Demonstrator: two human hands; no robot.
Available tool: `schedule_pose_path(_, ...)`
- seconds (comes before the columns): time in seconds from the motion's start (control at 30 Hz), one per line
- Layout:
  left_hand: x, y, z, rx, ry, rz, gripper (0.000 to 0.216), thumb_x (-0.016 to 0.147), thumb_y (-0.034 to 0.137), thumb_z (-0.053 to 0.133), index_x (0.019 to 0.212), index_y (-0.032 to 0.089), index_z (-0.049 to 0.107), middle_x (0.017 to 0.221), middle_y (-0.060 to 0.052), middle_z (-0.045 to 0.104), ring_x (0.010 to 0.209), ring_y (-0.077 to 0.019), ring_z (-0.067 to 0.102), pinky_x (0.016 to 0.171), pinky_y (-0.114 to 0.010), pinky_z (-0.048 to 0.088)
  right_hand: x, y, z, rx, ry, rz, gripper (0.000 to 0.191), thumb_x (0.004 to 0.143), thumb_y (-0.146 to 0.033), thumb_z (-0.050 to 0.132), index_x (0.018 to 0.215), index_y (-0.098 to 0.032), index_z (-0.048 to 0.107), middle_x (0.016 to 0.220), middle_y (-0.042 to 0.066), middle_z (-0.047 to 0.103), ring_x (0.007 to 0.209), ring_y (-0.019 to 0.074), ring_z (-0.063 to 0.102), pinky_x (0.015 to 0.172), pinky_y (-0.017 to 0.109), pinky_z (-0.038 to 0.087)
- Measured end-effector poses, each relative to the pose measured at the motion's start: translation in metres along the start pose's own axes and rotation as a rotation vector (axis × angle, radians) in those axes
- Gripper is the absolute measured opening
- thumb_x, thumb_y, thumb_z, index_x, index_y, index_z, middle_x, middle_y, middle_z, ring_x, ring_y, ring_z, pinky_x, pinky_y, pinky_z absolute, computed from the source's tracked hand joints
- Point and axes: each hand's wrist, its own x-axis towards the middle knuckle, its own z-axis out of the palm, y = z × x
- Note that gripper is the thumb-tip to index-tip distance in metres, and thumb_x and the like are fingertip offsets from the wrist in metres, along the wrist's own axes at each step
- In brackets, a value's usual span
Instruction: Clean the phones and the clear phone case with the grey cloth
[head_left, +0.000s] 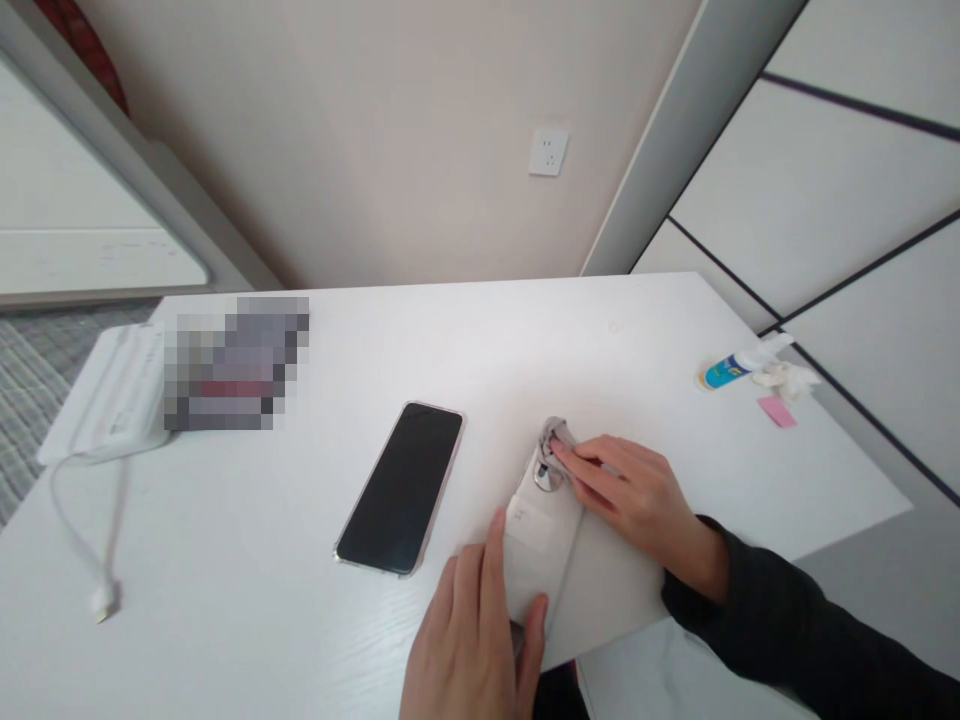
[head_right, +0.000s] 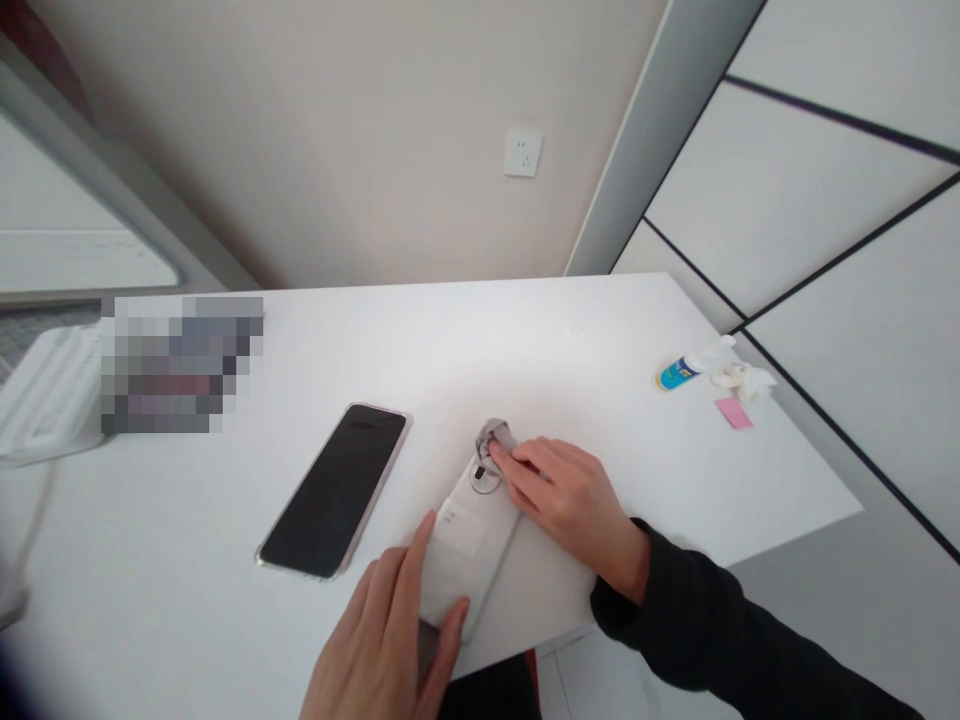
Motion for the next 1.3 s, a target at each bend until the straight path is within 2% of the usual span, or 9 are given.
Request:
schedule_pose_path(0.13,-0.003,0.007,0.001,0.064,0.005,0.013,0.07,0.101,0.054,0.049,0.145,0.0,0.047,0.114,-0.017,0.066,0.098,-0.0252,0.068,0.082,-0.034,0.061,-0.008,-0.028,-0.006,0.089,-0.068,-0.155,0.025,0.1,-0.013,0.059,0.123,-0.009,0.068,0.087,0.004,0.07,0.071,0.0151,0.061,0.063,0.03,0.051)
schedule_pose_path(0.2,-0.005,0.007,0.001,0.072,0.003,0.012,0.068,0.1,0.05,0.051,0.145,0.0,0.047,0.118,-0.019,0.063,0.104,-0.027,0.065,0.086,-0.036,0.06,-0.008,-0.024,-0.01,0.089,-0.105,-0.208,0.025,0.101,-0.014,0.058,0.124,-0.011,0.068,0.087,0.004,0.071,0.071,0.015,0.061,0.062,0.03,0.05)
schedule_pose_path(0.37,-0.005,0.004,0.0,0.082,0.02,-0.01,0.067,0.097,0.049,0.057,0.14,-0.001,0.052,0.126,-0.024,0.055,0.108,-0.033,0.059,0.087,-0.046,0.059,-0.003,-0.008,-0.012,-0.09,-0.06,-0.082,0.024,0.101,-0.013,0.057,0.122,-0.012,0.069,0.09,0.005,0.071,0.078,0.0161,0.062,0.068,0.031,0.05)
schedule_pose_path(0.53,-0.005,0.001,-0.002,0.043,-0.032,0.001,0.065,0.098,0.049,0.057,0.14,0.001,0.05,0.124,-0.02,0.056,0.112,-0.0314,0.056,0.092,-0.044,0.057,0.002,-0.023,-0.01,0.098,-0.207,-0.288,0.022,0.105,-0.019,0.052,0.115,-0.015,0.07,0.085,0.002,0.069,0.074,0.0146,0.058,0.063,0.031,0.045)
schedule_pose_path(0.7,-0.006,-0.001,-0.004,0.005,-0.013,-0.045,0.079,0.096,0.06,0.056,0.146,0.0,0.044,0.121,-0.018,0.057,0.11,-0.0292,0.057,0.092,-0.041,0.056,0.007,-0.016,-0.01,-0.158,-0.094,-0.13,0.022,0.101,-0.012,0.057,0.118,-0.01,0.07,0.089,0.006,0.069,0.079,0.0179,0.059,0.069,0.034,0.046)
schedule_pose_path(0.83,-0.006,-0.001,-0.004,0.007,0.003,-0.041,0.076,0.101,0.056,0.049,0.15,-0.002,0.039,0.121,-0.019,0.059,0.109,-0.0289,0.057,0.093,-0.042,0.054,0.006,-0.026,-0.009,0.158,-0.283,-0.344,0.022,0.105,-0.02,0.053,0.117,-0.015,0.07,0.086,0.002,0.067,0.075,0.0151,0.057,0.067,0.032,0.046)
schedule_pose_path(1.0,-0.005,-0.001,-0.004,0.005,0.006,-0.057,0.079,0.096,0.059,0.057,0.148,0.001,0.042,0.117,-0.017,0.059,0.105,-0.0297,0.057,0.089,-0.042,0.054,0.011,-0.016,-0.009,-0.214,-0.089,-0.126,0.021,0.102,-0.011,0.054,0.116,-0.01,0.069,0.088,0.007,0.069,0.078,0.0185,0.059,0.069,0.034,0.045)
schedule_pose_path(1.17,-0.004,-0.001,-0.004,0.015,-0.013,-0.044,0.072,0.1,0.053,0.052,0.147,-0.001,0.042,0.113,-0.017,0.059,0.101,-0.029,0.056,0.088,-0.044,0.052,0.013,-0.025,-0.007,0.109,-0.26,-0.356,0.021,0.106,-0.02,0.05,0.111,-0.016,0.07,0.084,0.002,0.068,0.074,0.0156,0.057,0.065,0.031,0.044)
schedule_pose_path(1.3,-0.005,-0.001,-0.004,0.0,-0.012,-0.064,0.083,0.094,0.058,0.06,0.148,-0.002,0.04,0.114,-0.016,0.058,0.102,-0.0295,0.055,0.09,-0.044,0.051,0.012,-0.008,-0.009,-0.181,-0.091,-0.109,0.02,0.104,-0.016,0.053,0.114,-0.013,0.07,0.09,0.007,0.071,0.08,0.0183,0.06,0.071,0.033,0.046)
